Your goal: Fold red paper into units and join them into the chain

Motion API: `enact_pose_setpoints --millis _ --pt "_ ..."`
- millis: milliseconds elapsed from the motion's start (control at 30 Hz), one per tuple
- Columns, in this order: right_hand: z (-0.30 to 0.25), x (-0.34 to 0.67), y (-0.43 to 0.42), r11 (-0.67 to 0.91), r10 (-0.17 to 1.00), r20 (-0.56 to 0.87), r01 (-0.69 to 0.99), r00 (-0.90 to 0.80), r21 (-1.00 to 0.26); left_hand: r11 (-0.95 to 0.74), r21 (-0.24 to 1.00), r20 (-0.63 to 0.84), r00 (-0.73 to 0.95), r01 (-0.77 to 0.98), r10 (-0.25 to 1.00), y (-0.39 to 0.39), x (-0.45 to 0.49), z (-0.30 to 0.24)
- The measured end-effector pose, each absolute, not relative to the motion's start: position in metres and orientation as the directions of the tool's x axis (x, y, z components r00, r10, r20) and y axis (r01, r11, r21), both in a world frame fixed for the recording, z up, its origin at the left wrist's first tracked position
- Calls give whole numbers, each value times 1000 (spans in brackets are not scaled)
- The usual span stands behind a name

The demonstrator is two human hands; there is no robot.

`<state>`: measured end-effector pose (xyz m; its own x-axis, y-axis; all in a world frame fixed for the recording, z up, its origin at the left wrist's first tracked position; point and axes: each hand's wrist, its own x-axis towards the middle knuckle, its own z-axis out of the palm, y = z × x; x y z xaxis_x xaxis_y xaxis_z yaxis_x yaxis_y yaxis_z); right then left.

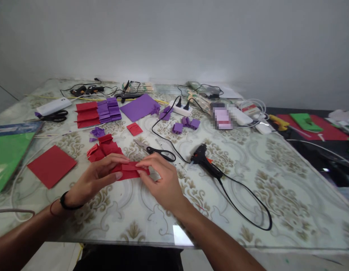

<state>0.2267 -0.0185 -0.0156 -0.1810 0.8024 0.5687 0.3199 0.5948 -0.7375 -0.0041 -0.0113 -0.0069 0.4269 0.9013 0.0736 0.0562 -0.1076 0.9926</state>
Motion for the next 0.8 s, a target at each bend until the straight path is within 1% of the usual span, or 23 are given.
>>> enact_pose_setpoints --millis 100,167,267,433,533,667,800 --pt "-18 227 -18 550 833 528 349 -163 -759 -101 995 90 390 8 917 -11 -3 -15" --pt "-21 227 -18 494 867 480 366 -136 -789 -72 997 62 370 11 927 -11 -2 -19" --pt "-25 228 -18 399 915 389 367 -104 -840 -32 999 16 391 34 920 -13 -2 -22" --pt "-25 227 -16 290 957 279 303 -81 -908 11 998 -32 405 55 914 -14 -1 -20" --pt "-23 227 -15 242 970 223 260 -100 -935 -30 997 0 372 74 928 -13 0 -18" --pt "-24 228 -13 258 961 222 238 -167 -936 -83 995 58 344 58 937 -13 0 -16" --pt "-26 229 -14 283 950 236 241 -206 -928 -78 994 48 338 77 940 -13 -2 -14"
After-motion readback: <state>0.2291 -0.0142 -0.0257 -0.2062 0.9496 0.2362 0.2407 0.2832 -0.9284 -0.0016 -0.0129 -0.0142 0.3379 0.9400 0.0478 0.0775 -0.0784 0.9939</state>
